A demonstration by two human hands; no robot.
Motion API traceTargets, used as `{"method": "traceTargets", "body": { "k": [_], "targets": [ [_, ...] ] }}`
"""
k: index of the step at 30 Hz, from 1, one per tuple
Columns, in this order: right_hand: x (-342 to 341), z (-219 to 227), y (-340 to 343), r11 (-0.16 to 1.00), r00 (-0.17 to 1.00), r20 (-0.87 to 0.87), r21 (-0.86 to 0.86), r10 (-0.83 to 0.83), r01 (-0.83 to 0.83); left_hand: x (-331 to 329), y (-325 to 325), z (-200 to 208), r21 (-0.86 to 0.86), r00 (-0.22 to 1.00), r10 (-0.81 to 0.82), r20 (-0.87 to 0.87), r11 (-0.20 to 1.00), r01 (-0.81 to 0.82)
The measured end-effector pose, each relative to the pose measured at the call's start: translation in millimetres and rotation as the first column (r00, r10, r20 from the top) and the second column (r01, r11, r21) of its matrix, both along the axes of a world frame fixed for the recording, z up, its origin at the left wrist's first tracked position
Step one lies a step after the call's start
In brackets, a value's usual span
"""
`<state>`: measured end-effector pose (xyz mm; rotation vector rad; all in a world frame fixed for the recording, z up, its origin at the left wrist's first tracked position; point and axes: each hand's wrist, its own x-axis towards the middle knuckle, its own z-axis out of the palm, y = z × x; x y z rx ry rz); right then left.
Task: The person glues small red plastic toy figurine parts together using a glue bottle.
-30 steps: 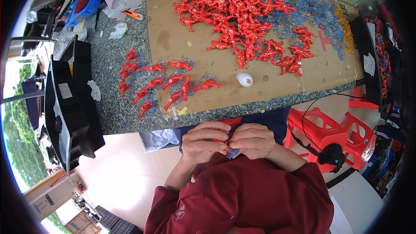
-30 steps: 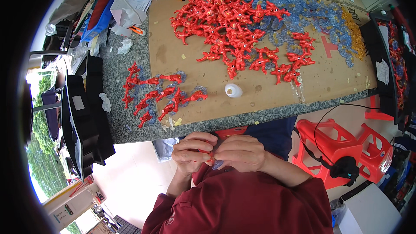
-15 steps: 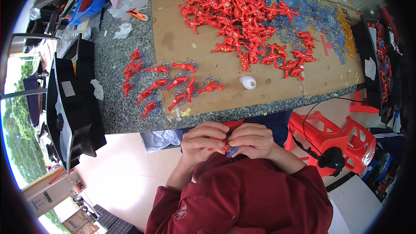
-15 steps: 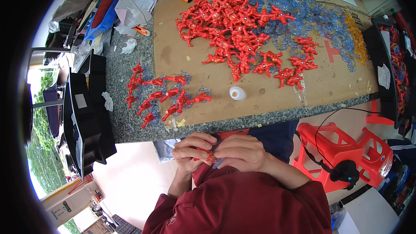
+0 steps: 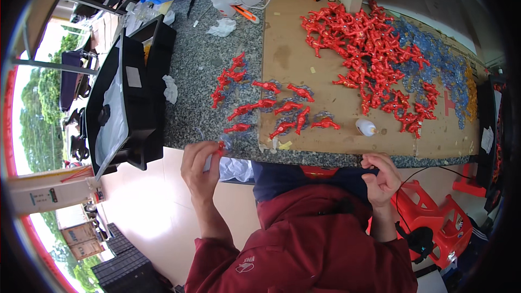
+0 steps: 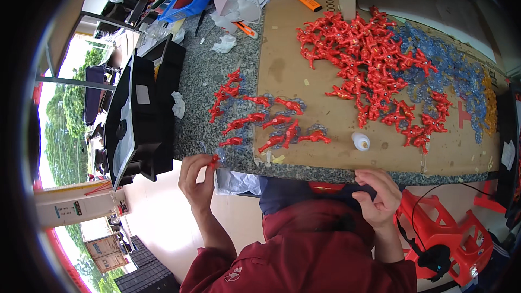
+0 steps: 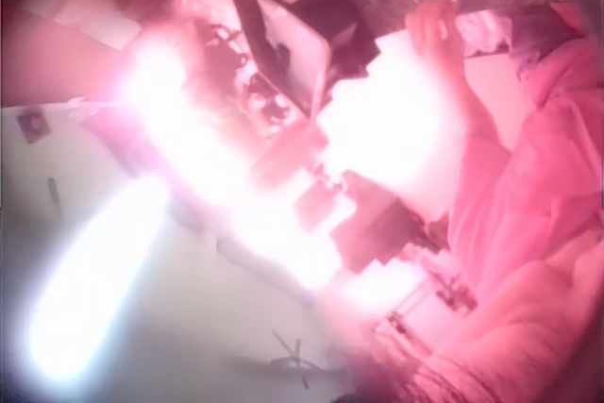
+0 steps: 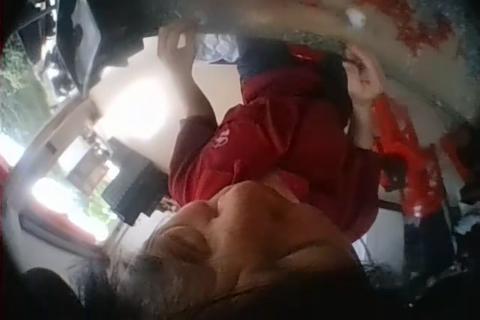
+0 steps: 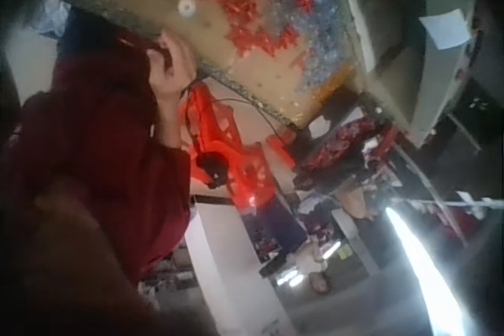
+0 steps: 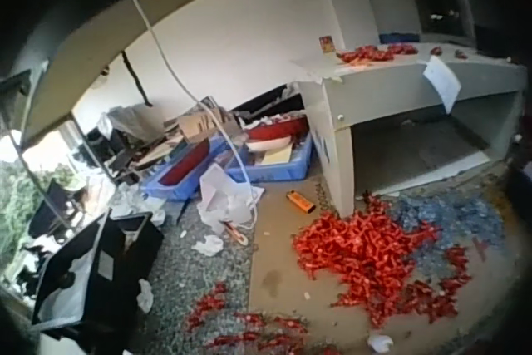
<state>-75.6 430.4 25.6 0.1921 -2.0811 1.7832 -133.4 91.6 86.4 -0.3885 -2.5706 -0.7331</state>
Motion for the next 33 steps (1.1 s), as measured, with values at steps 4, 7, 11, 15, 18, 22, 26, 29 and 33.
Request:
{"method": "traceTargets", "body": {
  "k": [4,7,11,15,18,22,26,29,33],
  "targets": [
    [0,-3,6,0.996,0.997,0.014,0.045,-0.076,0.075,-25,-7,-7,-0.175,0.999,0.039,-0.004,0.984,-0.039],
    [0,-1,10,0.991,0.996,-0.007,0.102,-0.084,0.084,-33,-10,-11,-0.223,0.998,0.058,0.022,0.974,-0.052],
    [4,-2,17,0.975,0.99,-0.014,0.173,-0.142,0.143,-39,-17,-17,-0.285,0.995,0.09,0.038,0.956,-0.075],
    [7,1,28,0.959,0.974,-0.031,0.17,-0.225,0.227,-45,-16,-19,-0.25,0.991,0.053,0.12,0.968,-0.022],
    [-1,-5,33,0.933,0.951,-0.071,0.185,-0.301,0.309,-31,-11,2,-0.306,0.974,0.15,0.17,0.948,-0.093],
    [-24,24,19,0.888,0.961,-0.03,0.376,-0.276,0.267,-6,5,18,-0.181,0.978,0.162,-0.132,0.966,-0.184],
    [-45,27,3,0.829,0.962,-0.105,0.49,-0.251,0.269,-9,101,11,-0.132,0.98,-0.189,-0.063,0.975,0.18],
    [-49,13,1,0.803,0.962,-0.09,0.534,-0.257,0.264,-16,147,-3,-0.18,0.967,-0.252,-0.037,0.954,0.241],
    [-45,14,7,0.827,0.957,-0.117,0.483,-0.267,0.289,-19,184,-10,-0.18,0.933,-0.355,-0.055,0.923,0.34]
  ]
}}
